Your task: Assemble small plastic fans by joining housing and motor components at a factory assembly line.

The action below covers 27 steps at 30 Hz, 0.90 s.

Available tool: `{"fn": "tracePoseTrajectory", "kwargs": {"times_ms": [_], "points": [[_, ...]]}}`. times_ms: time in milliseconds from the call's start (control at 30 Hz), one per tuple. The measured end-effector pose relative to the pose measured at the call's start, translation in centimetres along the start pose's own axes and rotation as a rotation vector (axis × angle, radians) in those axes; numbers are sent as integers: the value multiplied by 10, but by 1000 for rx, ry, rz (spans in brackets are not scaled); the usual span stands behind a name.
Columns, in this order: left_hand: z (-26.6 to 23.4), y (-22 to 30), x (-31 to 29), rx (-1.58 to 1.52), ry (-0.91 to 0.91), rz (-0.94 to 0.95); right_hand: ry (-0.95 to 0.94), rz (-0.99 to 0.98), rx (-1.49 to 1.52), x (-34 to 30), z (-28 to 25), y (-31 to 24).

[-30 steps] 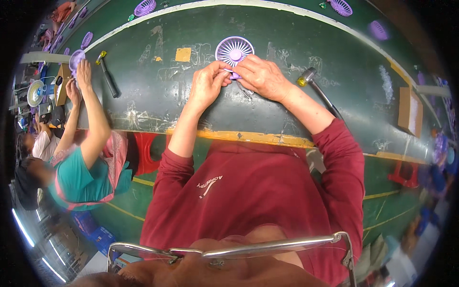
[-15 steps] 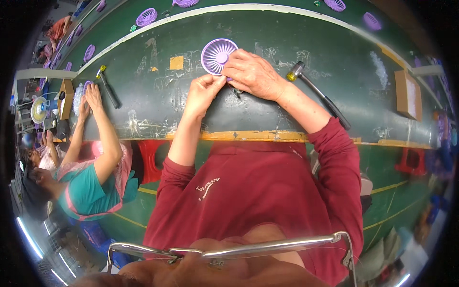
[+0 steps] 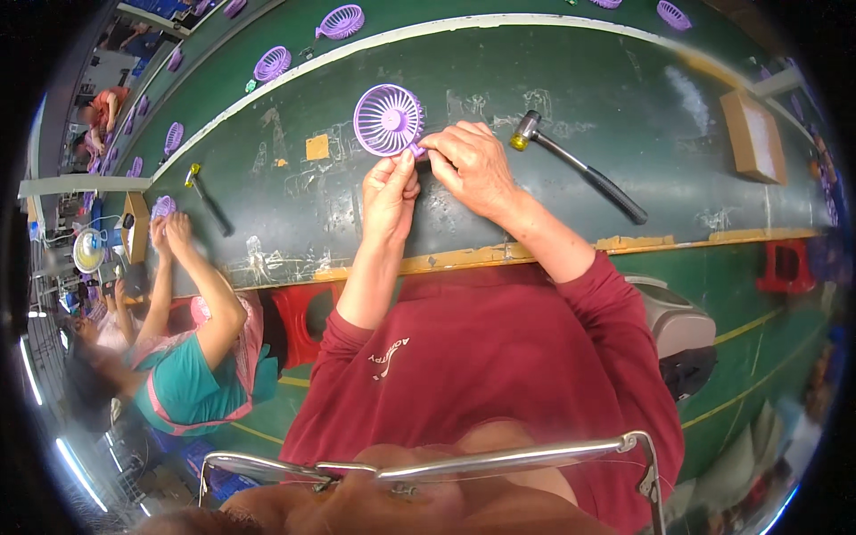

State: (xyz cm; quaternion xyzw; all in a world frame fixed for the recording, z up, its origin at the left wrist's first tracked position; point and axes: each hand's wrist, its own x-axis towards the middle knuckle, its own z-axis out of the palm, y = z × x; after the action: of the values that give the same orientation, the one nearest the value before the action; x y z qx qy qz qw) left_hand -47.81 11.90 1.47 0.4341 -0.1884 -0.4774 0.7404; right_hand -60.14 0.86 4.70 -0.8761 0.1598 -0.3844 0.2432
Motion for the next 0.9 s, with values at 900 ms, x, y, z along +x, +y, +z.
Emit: {"fn": "tracePoseTrajectory", "kwargs": {"times_ms": [900], "points": [[-31, 42, 19, 1521, 131, 1101, -99, 417, -444, -69, -99, 63]]}}
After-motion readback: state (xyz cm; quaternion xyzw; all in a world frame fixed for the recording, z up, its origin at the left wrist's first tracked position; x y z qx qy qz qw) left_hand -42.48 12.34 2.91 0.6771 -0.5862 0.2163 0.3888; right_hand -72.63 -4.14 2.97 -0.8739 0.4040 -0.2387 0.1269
